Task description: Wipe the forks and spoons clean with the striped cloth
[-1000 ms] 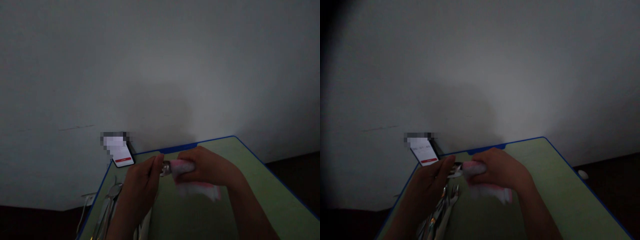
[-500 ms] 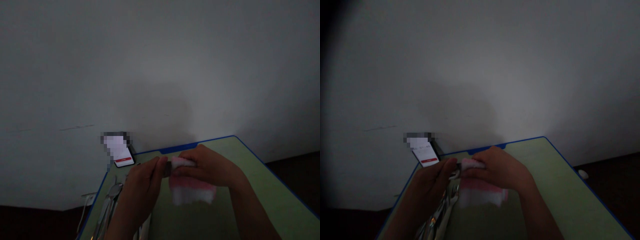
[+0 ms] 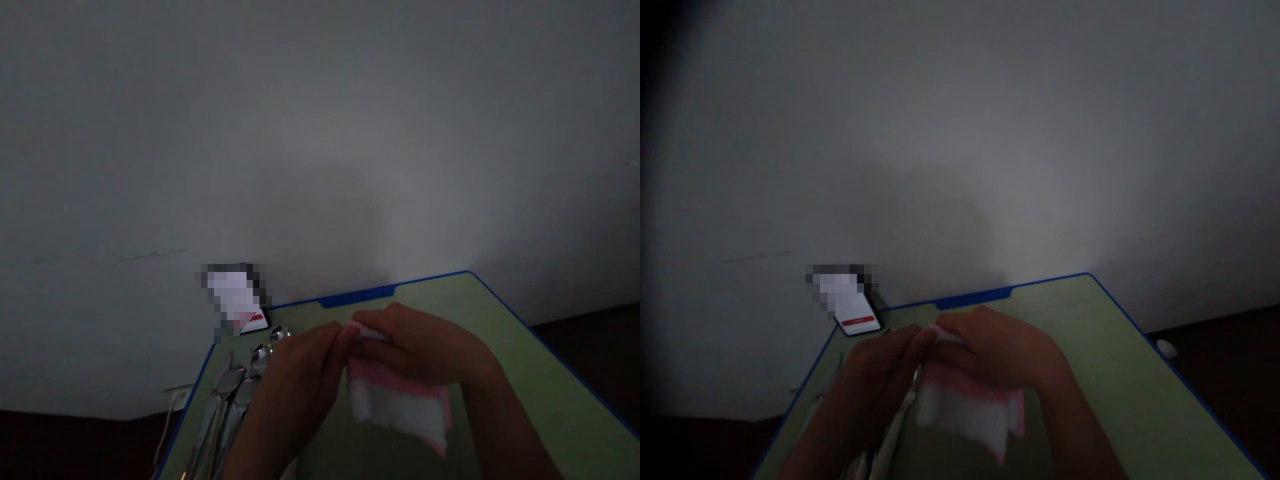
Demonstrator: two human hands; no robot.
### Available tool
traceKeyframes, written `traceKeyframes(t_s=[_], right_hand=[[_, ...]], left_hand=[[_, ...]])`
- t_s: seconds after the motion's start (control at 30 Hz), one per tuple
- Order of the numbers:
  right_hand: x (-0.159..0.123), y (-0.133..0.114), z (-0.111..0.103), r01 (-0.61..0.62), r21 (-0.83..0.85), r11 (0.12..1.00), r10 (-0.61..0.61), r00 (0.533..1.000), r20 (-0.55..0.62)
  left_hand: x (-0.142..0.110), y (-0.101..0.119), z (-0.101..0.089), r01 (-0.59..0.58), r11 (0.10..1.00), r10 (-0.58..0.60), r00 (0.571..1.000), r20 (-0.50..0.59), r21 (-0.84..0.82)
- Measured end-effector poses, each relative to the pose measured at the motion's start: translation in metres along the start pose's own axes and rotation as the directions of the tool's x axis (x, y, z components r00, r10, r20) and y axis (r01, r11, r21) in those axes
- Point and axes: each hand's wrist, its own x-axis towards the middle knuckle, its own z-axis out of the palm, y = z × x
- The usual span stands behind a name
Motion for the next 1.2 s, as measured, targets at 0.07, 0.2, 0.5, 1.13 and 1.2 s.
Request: traceKeyframes(t_s=[0.07, 0.2, 0.5, 1.13, 1.2], right_hand=[[-0.001, 0.001, -0.001, 0.005, 0.003, 1.000, -0.005, 1.000, 0.020], [-0.005, 0.002, -0.004, 0.012, -0.004, 1.000, -0.012, 0.999, 0.049], [-0.012, 0.008, -0.013, -0.037, 0.037, 0.999, 0.035, 0.998, 0.048], [0.000, 0.005, 0.001, 0.022, -0.046, 0.999, -0.023, 1.000, -0.008], [0.000, 0.006, 0.001, 0.010, -0.021, 1.000, -0.010, 1.000, 0.005]], left_hand=[[-0.001, 0.000, 0.001, -0.001, 1.000, 0.001, 1.000, 0.014, 0.009], [-0.002, 0.002, 0.000, -0.004, 0.999, 0.003, 1.000, 0.024, 0.042], [-0.002, 0.002, -0.006, 0.042, 0.997, -0.043, 0.999, 0.014, 0.067], [0.002, 0.004, -0.003, 0.107, 0.992, -0.112, 0.989, 0.096, 0.060], [0.002, 0.003, -0.005, 0.091, 0.995, -0.095, 0.991, 0.092, 0.045]])
